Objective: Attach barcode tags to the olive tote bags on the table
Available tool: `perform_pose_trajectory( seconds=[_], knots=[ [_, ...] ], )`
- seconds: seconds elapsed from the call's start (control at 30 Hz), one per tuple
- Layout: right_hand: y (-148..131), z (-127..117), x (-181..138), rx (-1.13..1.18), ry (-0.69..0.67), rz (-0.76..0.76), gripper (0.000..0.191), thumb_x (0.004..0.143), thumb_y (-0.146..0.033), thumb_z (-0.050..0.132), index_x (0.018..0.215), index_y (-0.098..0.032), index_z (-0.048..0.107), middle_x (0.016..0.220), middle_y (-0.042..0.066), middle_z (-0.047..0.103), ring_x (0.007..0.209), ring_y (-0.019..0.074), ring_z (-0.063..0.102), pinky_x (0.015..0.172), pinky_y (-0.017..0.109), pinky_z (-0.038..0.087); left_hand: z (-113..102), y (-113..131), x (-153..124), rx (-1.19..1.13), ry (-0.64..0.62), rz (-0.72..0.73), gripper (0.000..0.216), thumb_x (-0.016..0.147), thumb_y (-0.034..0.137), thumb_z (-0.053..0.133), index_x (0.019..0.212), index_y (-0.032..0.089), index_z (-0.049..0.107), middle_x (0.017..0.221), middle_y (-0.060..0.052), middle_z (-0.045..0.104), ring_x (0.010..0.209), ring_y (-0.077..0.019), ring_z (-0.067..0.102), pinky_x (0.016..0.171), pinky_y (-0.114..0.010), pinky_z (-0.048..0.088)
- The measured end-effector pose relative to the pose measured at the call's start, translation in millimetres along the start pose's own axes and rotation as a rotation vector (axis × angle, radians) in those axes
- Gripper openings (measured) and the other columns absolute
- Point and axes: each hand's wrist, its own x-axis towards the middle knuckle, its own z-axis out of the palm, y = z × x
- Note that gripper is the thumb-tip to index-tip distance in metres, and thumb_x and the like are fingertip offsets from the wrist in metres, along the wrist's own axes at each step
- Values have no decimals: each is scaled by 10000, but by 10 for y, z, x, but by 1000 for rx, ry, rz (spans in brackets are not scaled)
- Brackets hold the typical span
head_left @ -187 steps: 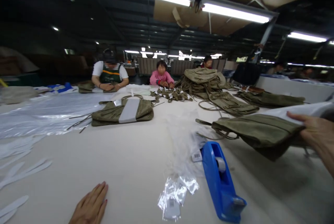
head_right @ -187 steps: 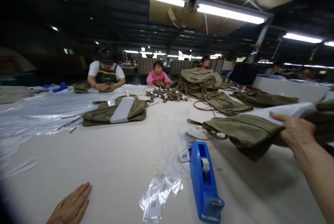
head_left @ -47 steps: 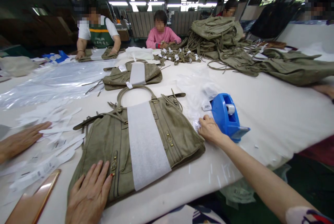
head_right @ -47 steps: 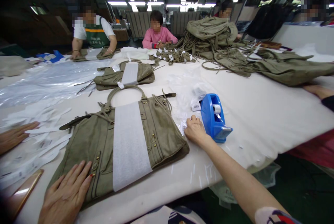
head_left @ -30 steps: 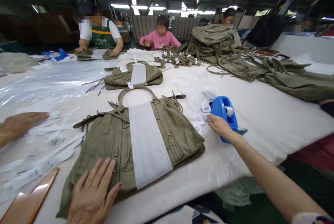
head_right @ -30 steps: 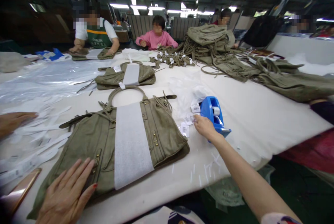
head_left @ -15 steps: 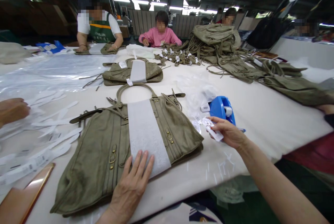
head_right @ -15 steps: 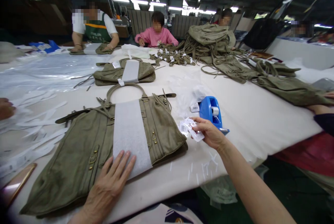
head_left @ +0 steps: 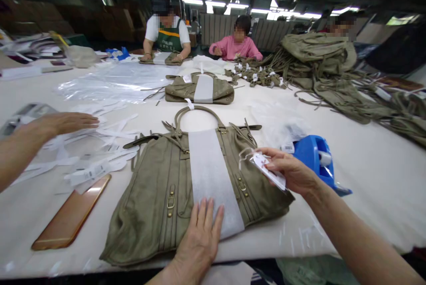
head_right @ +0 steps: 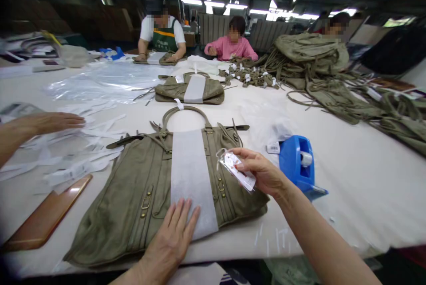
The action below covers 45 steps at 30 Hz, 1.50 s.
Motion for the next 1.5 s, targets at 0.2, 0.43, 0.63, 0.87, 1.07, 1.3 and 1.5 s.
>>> perform_pose_trajectory(
  seconds=[0.2,0.43,0.63,0.87,1.07,1.3,1.5],
  knots=[
    [46,162,165,-16,-220,51,455,537,-171,631,991,-198,605,626,-17,588,362,58,456,321,150,297,-506,-504,356,-768,-172,-202,655,749,242,522,1358,153,299,1377,-129,361,1248,-223,370,1009,-382,366],
    [114,296,288,-13,-231,83,442,538,-169,641,978,-203,614,619,-15,576,386,62,457,340,158,306,-511,-942,1190,-1851,-152,-665,467,622,136,631,1084,113,564,1059,-104,626,988,-168,561,807,-278,443],
    [161,269,332,-87,-194,121,445,560,-189,670,998,-219,601,700,-2,612,456,75,506,399,168,359,-277,-835,1212,-2053,-203,-967,60,640,151,595,673,109,569,533,13,564,524,-74,537,554,-197,378],
    [208,240,537,-526,-226,123,482,646,-290,652,1106,-197,546,834,27,619,626,122,553,540,228,427,-338,-1321,1072,-1698,-210,-1007,49,702,157,526,663,127,526,490,46,491,416,-69,473,444,-186,324],
    [258,750,1022,-949,-250,-361,589,655,-330,640,1203,-188,480,1267,106,478,1133,247,439,958,431,335,-282,-1537,1131,-1057,-147,-484,129,707,129,490,687,140,617,611,23,573,611,-103,520,616,-213,380],
    [378,1054,1337,-424,-327,-44,311,710,-434,605,784,-139,543,536,-44,473,515,92,468,547,241,382,-162,-2010,1175,-1072,-244,-291,308,679,98,494,972,85,589,882,-53,642,777,-132,568,702,-225,433],
    [337,871,1357,-392,-221,-40,320,711,-437,612,787,-131,557,494,-58,421,496,80,438,533,230,339,228,-2267,1083,-307,-137,35,261,675,49,456,901,74,584,899,-138,599,957,-240,494,953,-425,310]
  ],
)
